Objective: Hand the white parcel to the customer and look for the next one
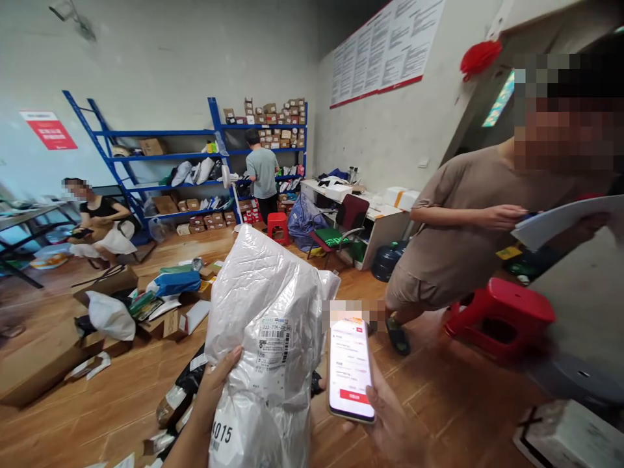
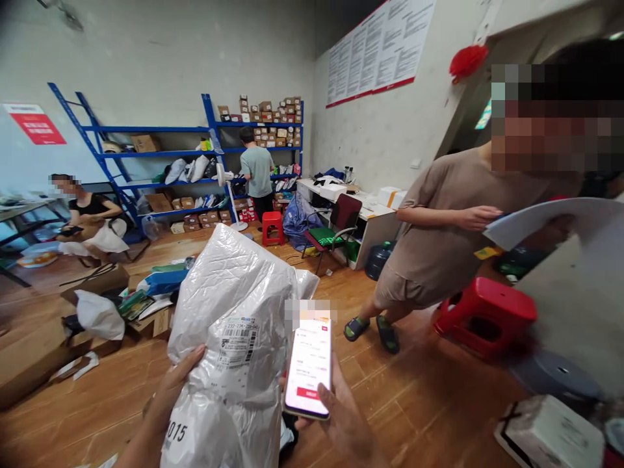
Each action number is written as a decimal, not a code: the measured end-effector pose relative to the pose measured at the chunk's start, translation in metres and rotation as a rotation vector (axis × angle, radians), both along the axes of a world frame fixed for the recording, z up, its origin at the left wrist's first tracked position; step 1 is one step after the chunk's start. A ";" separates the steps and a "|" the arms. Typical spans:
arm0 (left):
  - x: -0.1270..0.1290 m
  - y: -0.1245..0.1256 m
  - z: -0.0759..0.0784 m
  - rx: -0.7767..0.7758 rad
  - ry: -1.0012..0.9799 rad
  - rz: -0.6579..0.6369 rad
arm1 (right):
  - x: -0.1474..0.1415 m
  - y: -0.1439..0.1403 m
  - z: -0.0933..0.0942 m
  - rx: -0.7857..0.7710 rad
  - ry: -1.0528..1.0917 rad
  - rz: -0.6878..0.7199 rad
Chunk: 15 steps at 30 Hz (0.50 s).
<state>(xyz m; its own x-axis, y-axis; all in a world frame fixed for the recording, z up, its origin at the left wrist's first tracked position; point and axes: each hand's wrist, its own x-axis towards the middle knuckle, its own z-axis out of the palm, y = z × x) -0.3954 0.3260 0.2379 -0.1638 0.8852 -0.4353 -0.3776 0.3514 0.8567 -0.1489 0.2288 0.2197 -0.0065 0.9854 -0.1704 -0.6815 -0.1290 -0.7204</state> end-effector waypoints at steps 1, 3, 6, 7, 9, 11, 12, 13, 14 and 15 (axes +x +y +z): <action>0.000 0.000 -0.003 0.012 0.009 -0.004 | -0.002 0.000 0.000 0.024 0.029 0.043; -0.003 0.000 -0.012 0.056 0.054 0.007 | -0.006 0.001 0.002 0.064 0.061 0.091; -0.011 -0.002 -0.025 0.144 0.134 0.037 | -0.012 0.002 0.005 0.090 0.034 0.069; -0.014 -0.003 -0.028 0.159 0.150 0.037 | -0.015 0.002 0.006 0.096 0.017 0.057; -0.018 -0.006 -0.029 0.186 0.169 0.039 | -0.018 0.001 0.006 0.112 -0.018 0.045; -0.019 -0.009 -0.026 0.213 0.186 0.050 | -0.020 0.001 0.005 0.128 -0.043 0.046; -0.019 -0.011 -0.023 0.220 0.187 0.052 | -0.021 0.001 0.005 0.133 -0.054 0.049; -0.018 -0.012 -0.021 0.223 0.183 0.052 | -0.021 0.000 0.004 0.139 -0.064 0.052; -0.017 -0.014 -0.019 0.227 0.181 0.053 | -0.022 -0.001 0.004 0.144 -0.074 0.051; -0.016 -0.015 -0.017 0.233 0.182 0.053 | -0.022 -0.001 0.005 0.149 -0.085 0.048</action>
